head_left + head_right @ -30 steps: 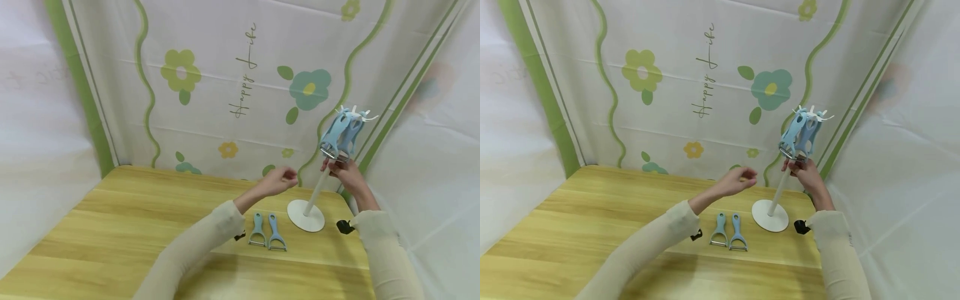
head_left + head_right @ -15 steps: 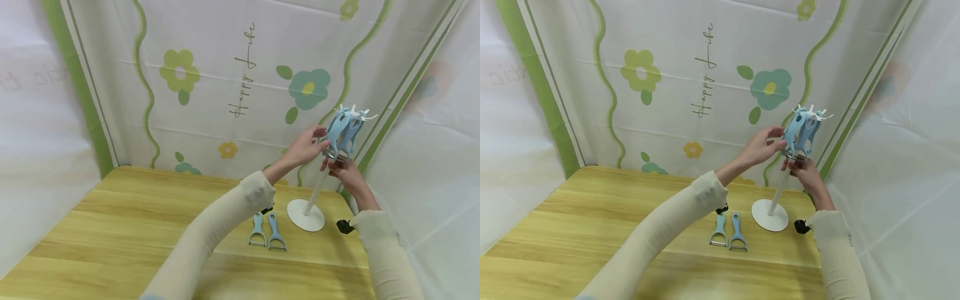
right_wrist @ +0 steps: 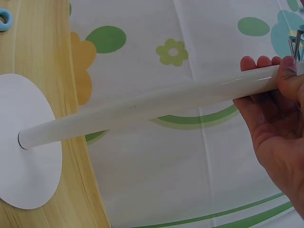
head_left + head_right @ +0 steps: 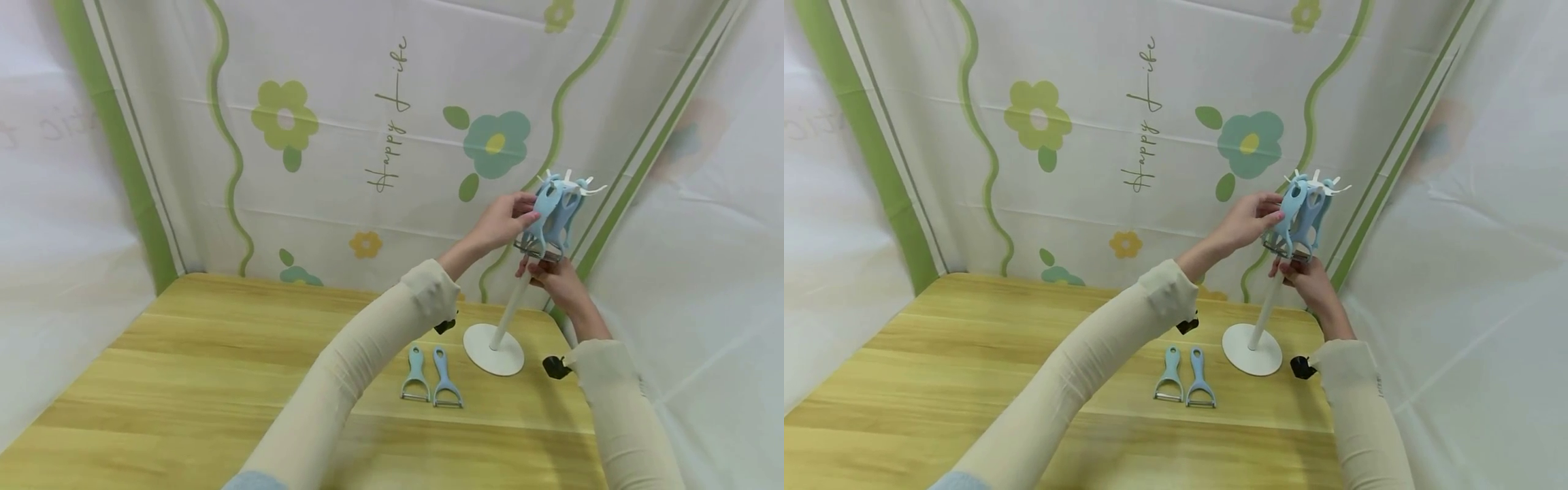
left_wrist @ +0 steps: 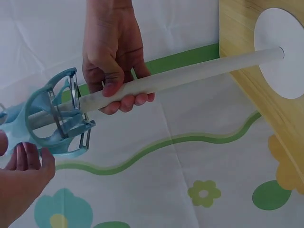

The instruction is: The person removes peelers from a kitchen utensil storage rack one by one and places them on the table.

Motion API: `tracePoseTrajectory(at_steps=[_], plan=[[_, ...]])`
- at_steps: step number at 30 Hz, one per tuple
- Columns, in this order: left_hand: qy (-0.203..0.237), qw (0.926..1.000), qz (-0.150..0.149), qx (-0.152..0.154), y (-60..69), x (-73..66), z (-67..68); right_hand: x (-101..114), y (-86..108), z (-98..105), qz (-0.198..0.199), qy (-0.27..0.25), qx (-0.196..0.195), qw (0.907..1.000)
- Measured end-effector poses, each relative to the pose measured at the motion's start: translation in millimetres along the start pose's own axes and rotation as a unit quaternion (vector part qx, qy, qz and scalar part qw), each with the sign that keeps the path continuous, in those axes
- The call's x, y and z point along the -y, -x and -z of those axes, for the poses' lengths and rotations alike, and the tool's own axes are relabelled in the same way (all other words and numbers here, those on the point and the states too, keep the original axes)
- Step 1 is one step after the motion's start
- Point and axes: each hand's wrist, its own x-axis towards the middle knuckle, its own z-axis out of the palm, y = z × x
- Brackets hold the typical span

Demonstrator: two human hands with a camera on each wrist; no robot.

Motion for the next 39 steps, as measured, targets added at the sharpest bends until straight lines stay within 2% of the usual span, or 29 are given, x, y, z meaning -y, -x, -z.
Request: tracePoseTrajectory(at_steps=[5, 9, 14, 20, 25, 30, 39], plan=[[0.059, 0.9981, 0.018, -0.005, -2.3, -3.8, 1.7, -1, -0.4, -1, -0.013, -0.011, -0.005, 0.9998], [0.09, 0.9957, 0.021, -0.011, -2.0, -6.2, 3.4, -2, -0.7, -2, -0.019, -0.018, -0.003, 0.9997], [0.09, 0.9955, 0.024, -0.019, 0.0, -7.3, 4.9, -3, -0.5, -1, -0.022, -0.013, 0.001, 0.9997], [0.104, 0.9938, 0.031, -0.025, 5.5, -8.6, 8.6, -3, -0.4, 0, -0.021, -0.032, 0.003, 0.9993], [0.094, 0.9944, 0.031, -0.037, 12.9, -6.8, 13.8, -1, -0.1, 0, -0.026, -0.031, 0.001, 0.9992], [0.097, 0.993, 0.037, -0.056, 23.1, -1.7, 17.4, 3, 1.6, 1, -0.034, -0.017, -0.009, 0.9992], [0.077, 0.9946, 0.047, -0.052, 47.1, 14.2, 25.3, -3, 0.4, 1, -0.031, -0.031, -0.004, 0.999]])
